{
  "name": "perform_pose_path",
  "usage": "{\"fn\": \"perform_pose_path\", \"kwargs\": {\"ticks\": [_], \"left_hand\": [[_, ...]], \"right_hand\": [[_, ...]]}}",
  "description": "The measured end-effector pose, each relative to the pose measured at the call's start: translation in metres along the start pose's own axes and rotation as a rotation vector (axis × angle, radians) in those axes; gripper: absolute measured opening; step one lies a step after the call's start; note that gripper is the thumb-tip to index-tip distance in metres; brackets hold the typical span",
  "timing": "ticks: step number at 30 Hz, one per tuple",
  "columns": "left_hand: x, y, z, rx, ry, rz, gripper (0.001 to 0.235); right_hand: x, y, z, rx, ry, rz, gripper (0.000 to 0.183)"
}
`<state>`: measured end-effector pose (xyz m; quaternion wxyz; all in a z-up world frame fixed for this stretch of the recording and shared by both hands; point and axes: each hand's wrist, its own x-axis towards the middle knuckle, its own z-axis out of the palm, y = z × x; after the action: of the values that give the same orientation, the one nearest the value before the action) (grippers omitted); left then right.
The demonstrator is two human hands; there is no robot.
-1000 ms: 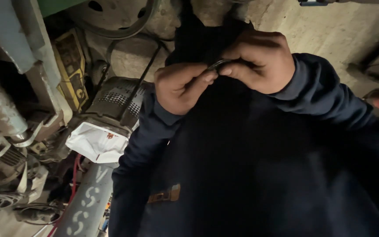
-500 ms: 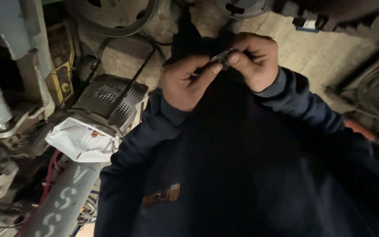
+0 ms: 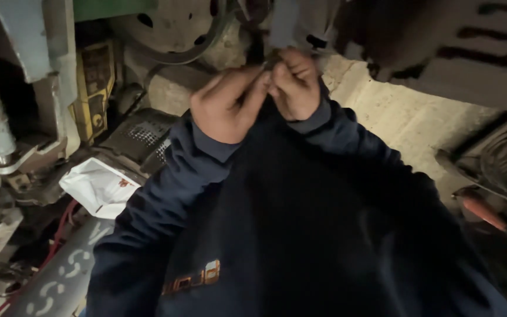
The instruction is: Grinding a small metal horseshoe-shaped part on a bench grinder.
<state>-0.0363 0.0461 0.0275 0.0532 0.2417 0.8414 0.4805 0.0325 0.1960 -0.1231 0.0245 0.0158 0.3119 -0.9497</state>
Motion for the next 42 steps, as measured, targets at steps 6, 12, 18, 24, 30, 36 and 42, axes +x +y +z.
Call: {"fn": "perform_pose_path", "kwargs": {"ticks": [6, 12, 18, 24, 30, 36, 42], "left_hand": [[0.019, 0.013, 0.000, 0.084, -0.035, -0.057, 0.014], [0.032, 0.021, 0.000, 0.030, -0.044, -0.075, 0.011], [0.036, 0.020, -0.003, 0.026, -0.070, -0.069, 0.009], [0.039, 0.023, -0.004, 0.031, -0.079, -0.067, 0.008], [0.040, 0.023, -0.004, -0.012, -0.090, -0.066, 0.007], [0.039, 0.019, -0.003, 0.023, -0.066, -0.050, 0.009], [0.041, 0.022, -0.002, 0.050, -0.078, -0.079, 0.006]], "right_hand": [[0.005, 0.019, -0.006, 0.198, -0.020, -0.021, 0.016], [0.008, 0.029, -0.008, 0.336, 0.015, 0.006, 0.017], [0.018, 0.011, 0.012, 0.321, 0.019, 0.029, 0.031], [0.015, 0.030, 0.001, 0.319, 0.023, -0.039, 0.018], [0.019, 0.022, 0.009, 0.315, 0.027, -0.045, 0.018], [0.019, 0.018, 0.017, 0.386, 0.140, -0.010, 0.023], [0.014, 0.032, 0.004, 0.389, 0.105, -0.027, 0.015]]}}
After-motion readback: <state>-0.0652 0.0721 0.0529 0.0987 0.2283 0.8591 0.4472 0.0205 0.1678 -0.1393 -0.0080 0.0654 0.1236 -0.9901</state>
